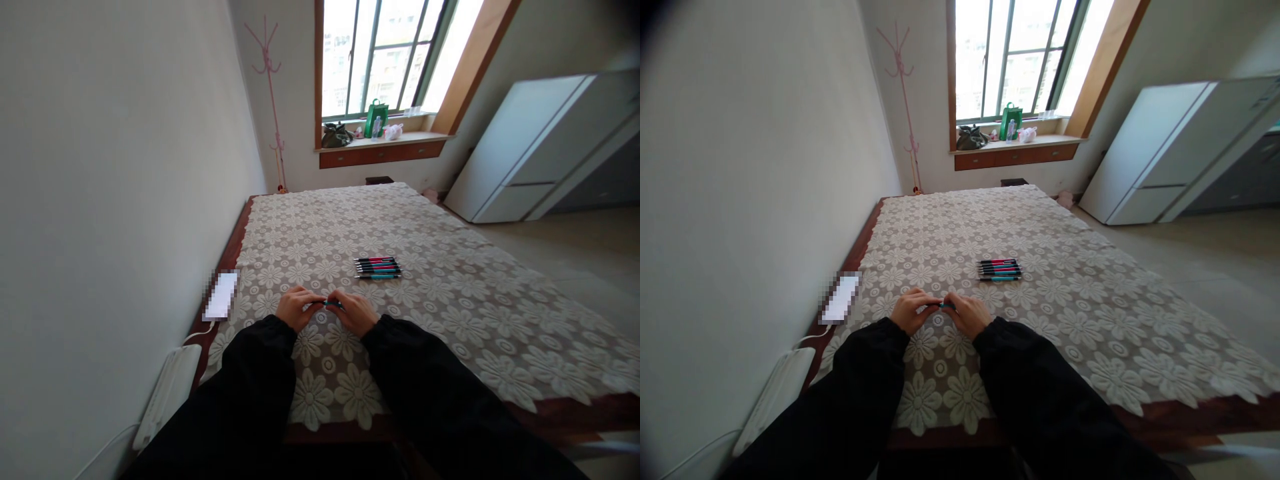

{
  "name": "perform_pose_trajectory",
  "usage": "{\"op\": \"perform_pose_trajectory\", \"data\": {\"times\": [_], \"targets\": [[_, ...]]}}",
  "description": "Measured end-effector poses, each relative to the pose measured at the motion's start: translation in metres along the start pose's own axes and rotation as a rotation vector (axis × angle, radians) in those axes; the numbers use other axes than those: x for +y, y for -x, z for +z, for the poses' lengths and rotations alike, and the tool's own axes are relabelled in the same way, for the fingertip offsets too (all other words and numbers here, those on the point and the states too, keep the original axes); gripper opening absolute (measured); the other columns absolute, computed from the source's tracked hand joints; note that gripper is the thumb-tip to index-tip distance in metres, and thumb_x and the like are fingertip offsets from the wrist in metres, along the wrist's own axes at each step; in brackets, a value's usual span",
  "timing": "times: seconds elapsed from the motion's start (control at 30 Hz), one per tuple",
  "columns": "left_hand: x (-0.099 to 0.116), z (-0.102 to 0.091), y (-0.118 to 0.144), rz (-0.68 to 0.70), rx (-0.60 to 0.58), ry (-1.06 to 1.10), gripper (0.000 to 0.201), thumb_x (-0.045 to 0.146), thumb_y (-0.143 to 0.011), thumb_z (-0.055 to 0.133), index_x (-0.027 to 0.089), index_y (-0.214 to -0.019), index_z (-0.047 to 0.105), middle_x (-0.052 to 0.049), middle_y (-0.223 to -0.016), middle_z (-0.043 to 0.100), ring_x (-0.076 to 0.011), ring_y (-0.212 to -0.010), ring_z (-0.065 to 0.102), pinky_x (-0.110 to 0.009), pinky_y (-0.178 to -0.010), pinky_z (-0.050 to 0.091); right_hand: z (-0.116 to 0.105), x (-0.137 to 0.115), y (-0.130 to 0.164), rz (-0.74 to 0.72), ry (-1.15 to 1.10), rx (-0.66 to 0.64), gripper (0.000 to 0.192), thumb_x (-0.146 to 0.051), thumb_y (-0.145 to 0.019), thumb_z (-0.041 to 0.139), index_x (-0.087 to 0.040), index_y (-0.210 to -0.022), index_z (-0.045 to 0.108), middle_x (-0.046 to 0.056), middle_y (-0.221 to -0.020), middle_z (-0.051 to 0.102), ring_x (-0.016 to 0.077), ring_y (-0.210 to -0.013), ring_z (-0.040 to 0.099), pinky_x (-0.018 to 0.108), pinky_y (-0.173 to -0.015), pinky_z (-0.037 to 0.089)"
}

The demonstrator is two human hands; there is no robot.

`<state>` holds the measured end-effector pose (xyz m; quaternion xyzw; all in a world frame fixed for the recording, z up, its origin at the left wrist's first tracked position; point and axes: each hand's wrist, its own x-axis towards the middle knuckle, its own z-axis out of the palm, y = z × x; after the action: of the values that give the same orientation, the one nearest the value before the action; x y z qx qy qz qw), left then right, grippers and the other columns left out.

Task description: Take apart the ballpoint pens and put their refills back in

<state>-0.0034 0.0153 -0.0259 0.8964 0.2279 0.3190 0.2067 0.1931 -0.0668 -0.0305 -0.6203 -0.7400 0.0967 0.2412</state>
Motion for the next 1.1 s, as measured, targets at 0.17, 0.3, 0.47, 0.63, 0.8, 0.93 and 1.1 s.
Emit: {"op": "perform_pose_trajectory", "data": {"times": [0.17, 0.3, 0.47, 0.63, 0.8, 0.93, 1.1], "targets": [[0.0003, -0.0005, -0.0005, 0.0, 0.0, -0.001, 0.017, 0.032, -0.089, 0.064, 0.027, -0.1, 0.076, -0.002, -0.091, 0.076, -0.018, -0.086, 0.065, -0.032, -0.083, 0.052, 0.0007, 0.0021, -0.0005, 0.006, 0.02, 0.004, 0.026, -0.042, -0.099, 0.045, -0.022, -0.099, 0.06, 0.004, -0.085, 0.069, 0.0178, -0.076, 0.063, 0.026, -0.066, 0.037], [0.0008, -0.0008, -0.0005, -0.001, -0.018, 0.017, 0.017, 0.032, -0.089, 0.064, 0.028, -0.099, 0.076, -0.002, -0.091, 0.076, -0.0179, -0.086, 0.065, -0.032, -0.084, 0.052, -0.0012, 0.0021, -0.0001, 0.011, 0.079, 0.027, 0.032, -0.041, -0.1, 0.04, -0.021, -0.087, 0.06, 0.004, -0.076, 0.067, 0.0175, -0.07, 0.061, 0.026, -0.063, 0.036], [-0.0014, 0.0005, -0.0003, -0.034, 0.014, 0.042, 0.017, 0.033, -0.087, 0.066, 0.026, -0.098, 0.077, -0.003, -0.088, 0.076, -0.0186, -0.084, 0.065, -0.033, -0.082, 0.052, -0.0045, 0.0023, -0.0002, -0.094, 0.037, 0.073, 0.027, -0.044, -0.097, 0.047, -0.02, -0.097, 0.061, 0.005, -0.086, 0.069, 0.0181, -0.079, 0.062, 0.027, -0.071, 0.04], [-0.0041, 0.0017, -0.0003, -0.042, 0.014, 0.07, 0.017, 0.033, -0.086, 0.067, 0.026, -0.097, 0.077, -0.003, -0.09, 0.076, -0.0189, -0.085, 0.065, -0.033, -0.083, 0.052, -0.0053, 0.0033, -0.0005, -0.105, 0.075, 0.081, 0.029, -0.041, -0.1, 0.043, -0.02, -0.091, 0.063, 0.005, -0.08, 0.068, 0.0177, -0.076, 0.062, 0.028, -0.073, 0.04], [-0.0041, 0.0019, -0.0001, -0.052, 0.013, 0.083, 0.016, 0.031, -0.085, 0.068, 0.026, -0.097, 0.077, -0.003, -0.089, 0.076, -0.019, -0.085, 0.065, -0.033, -0.083, 0.053, -0.0045, 0.0043, -0.0005, -0.13, 0.094, 0.066, 0.03, -0.04, -0.1, 0.043, -0.02, -0.089, 0.062, 0.004, -0.08, 0.069, 0.0178, -0.075, 0.062, 0.029, -0.072, 0.039], [-0.0045, 0.0023, 0.0002, -0.079, 0.039, 0.093, 0.015, 0.03, -0.084, 0.069, 0.025, -0.096, 0.077, -0.003, -0.088, 0.076, -0.0186, -0.083, 0.066, -0.033, -0.081, 0.053, -0.0045, 0.0054, -0.0003, -0.138, 0.08, 0.105, 0.026, -0.042, -0.098, 0.048, -0.02, -0.095, 0.062, 0.004, -0.084, 0.069, 0.0179, -0.079, 0.062, 0.028, -0.073, 0.039], [-0.0049, 0.0015, 0.0001, -0.072, 0.028, 0.112, 0.015, 0.029, -0.084, 0.069, 0.026, -0.096, 0.077, -0.002, -0.09, 0.076, -0.0186, -0.085, 0.067, -0.033, -0.082, 0.053, -0.007, 0.004, 0.0001, -0.115, 0.132, 0.094, 0.033, -0.037, -0.101, 0.041, -0.02, -0.083, 0.062, 0.004, -0.074, 0.066, 0.0173, -0.072, 0.06, 0.029, -0.072, 0.038]]}}
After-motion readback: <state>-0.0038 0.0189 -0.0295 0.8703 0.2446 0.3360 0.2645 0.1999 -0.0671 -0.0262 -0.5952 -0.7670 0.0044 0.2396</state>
